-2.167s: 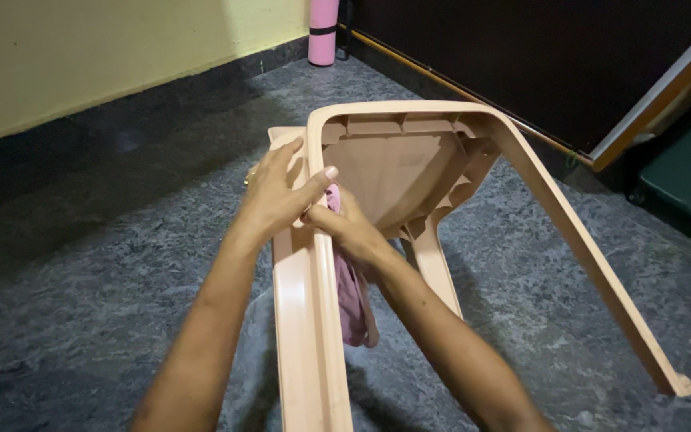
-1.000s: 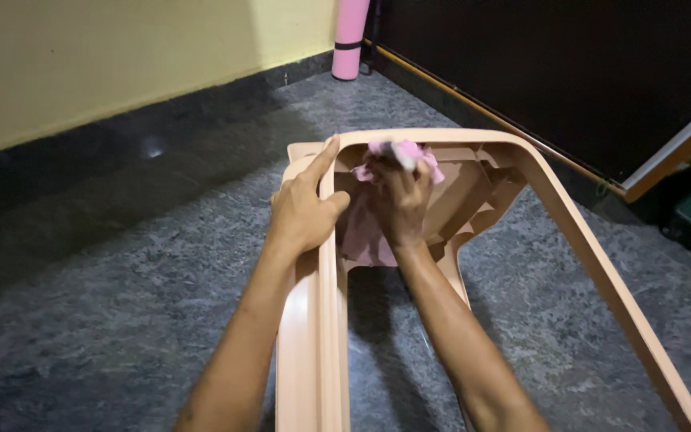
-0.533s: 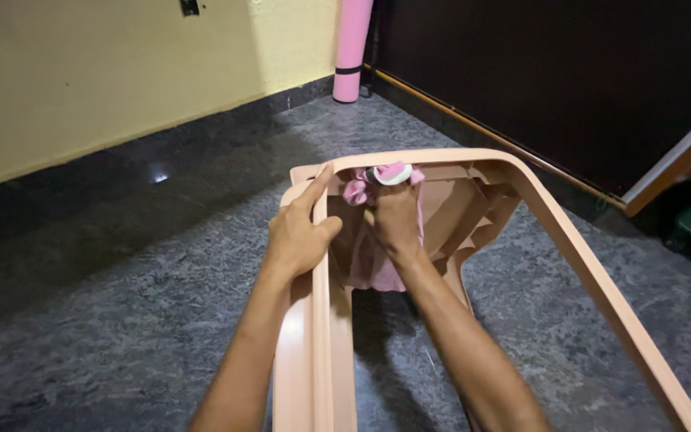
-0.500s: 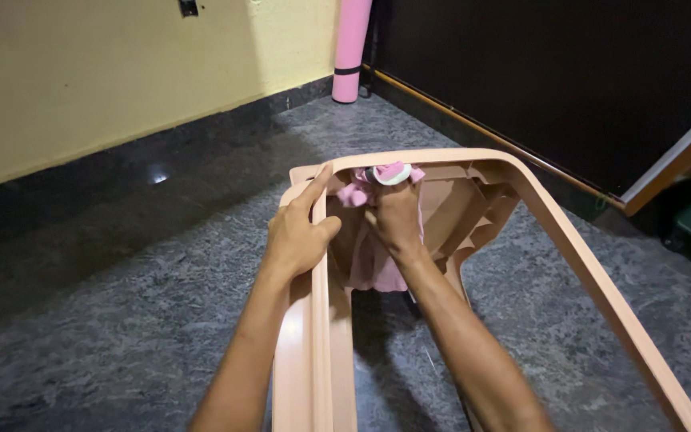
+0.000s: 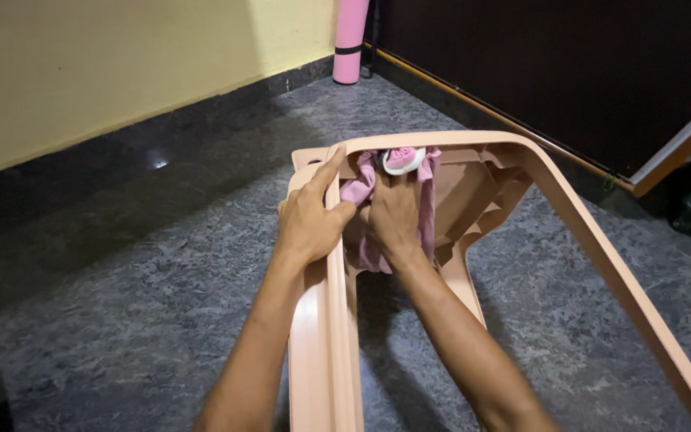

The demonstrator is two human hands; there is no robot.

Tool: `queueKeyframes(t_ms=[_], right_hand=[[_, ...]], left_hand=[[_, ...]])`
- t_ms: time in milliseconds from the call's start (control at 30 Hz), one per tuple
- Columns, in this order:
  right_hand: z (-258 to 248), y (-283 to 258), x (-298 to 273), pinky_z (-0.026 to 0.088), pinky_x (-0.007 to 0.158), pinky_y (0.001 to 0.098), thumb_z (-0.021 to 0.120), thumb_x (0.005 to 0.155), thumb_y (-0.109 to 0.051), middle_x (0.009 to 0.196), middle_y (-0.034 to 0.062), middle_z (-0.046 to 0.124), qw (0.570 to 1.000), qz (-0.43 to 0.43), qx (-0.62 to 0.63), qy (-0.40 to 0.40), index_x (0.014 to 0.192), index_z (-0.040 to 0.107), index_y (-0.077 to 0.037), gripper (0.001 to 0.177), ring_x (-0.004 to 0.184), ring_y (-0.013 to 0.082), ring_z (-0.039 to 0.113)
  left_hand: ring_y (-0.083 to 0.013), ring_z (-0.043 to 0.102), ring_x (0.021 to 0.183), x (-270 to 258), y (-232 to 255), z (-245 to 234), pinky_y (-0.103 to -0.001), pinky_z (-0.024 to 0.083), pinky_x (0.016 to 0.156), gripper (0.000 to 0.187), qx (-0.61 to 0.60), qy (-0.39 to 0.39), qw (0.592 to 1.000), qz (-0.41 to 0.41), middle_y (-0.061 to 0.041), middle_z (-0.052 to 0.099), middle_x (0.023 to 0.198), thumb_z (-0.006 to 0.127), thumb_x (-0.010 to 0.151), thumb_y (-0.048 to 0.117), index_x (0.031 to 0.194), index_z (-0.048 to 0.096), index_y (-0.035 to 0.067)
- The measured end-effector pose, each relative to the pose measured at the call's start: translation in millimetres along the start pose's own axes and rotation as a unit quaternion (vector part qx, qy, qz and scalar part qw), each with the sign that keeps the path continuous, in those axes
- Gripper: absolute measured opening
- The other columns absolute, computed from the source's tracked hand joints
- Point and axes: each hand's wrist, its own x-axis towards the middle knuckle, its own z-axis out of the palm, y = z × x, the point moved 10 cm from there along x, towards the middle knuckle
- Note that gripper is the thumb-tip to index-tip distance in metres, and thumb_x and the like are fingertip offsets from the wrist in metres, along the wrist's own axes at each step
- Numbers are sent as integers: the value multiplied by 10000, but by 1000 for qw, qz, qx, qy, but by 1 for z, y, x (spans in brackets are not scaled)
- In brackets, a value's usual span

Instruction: The person wipes a beige plastic chair with a pink cloth, cleaning the backrest, seat, legs, and underside. The chair is then placed under a desk. The person briefly adjusts a small flag and a notepad on the desk.

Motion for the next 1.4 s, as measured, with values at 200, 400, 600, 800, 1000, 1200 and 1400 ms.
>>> queueKeyframes(t_ms=[200, 400, 600, 800, 1000, 1200, 1400], right_hand=[[11, 20, 7, 479, 981, 492, 734, 770, -96, 1171, 230, 664, 996, 48, 61, -33, 1204, 717, -96, 435, 1073, 429, 623], [-17, 30, 21, 566, 878, 397, 708, 750, 3, 1081, 113, 735, 972, 68, 222, -44, 1148, 737, -93, 411, 999, 299, 720], [-29, -7, 11, 515, 1002, 426, 709, 804, -39, 1152, 117, 715, 985, -8, 168, -22, 1186, 728, -85, 385, 1126, 315, 673], [22, -35, 3, 311, 1077, 608, 616, 837, -230, 1397, 273, 536, 997, -33, -21, -64, 1430, 561, -3, 637, 1316, 460, 469], [45, -11, 2, 376, 1068, 551, 607, 902, -208, 1327, 289, 565, 984, 72, 111, -122, 1420, 601, -89, 531, 1245, 472, 515], [16, -3, 6, 452, 1038, 489, 753, 745, -129, 1222, 215, 680, 977, 27, 204, -51, 1254, 676, -97, 516, 1173, 396, 628], [-2, -6, 10, 417, 945, 555, 767, 747, -133, 1162, 305, 612, 991, 72, 101, -59, 1302, 648, -31, 577, 1071, 484, 566]], left_hand=[[-416, 608, 1237, 0, -4, -1, -466, 446, 1084, 794, -13, -13, 1000, -8, -168, 650, 1369, 669, 752, 290, 1512, 456, 368], [-394, 641, 1200, -2, -12, -10, -446, 479, 1053, 825, -29, -15, 999, -35, -177, 671, 1325, 657, 710, 237, 1497, 475, 403], [-389, 657, 1184, -3, -17, -12, -444, 492, 1039, 829, -28, -10, 999, -23, -187, 690, 1292, 657, 708, 249, 1504, 476, 394], [-425, 606, 1231, -1, -7, -3, -473, 452, 1065, 814, -11, 16, 999, 37, -204, 642, 1366, 683, 733, 270, 1515, 470, 346], [-418, 617, 1223, -1, -5, 3, -483, 439, 1079, 821, -7, 8, 999, 38, -177, 636, 1387, 652, 736, 279, 1533, 458, 321], [-403, 631, 1213, -2, -4, -3, -470, 457, 1068, 806, -16, -3, 1000, 12, -165, 664, 1345, 666, 728, 325, 1511, 473, 322], [-411, 618, 1229, -3, 3, 0, -480, 437, 1081, 815, -17, 8, 999, 38, -173, 645, 1373, 671, 721, 311, 1511, 473, 311]])
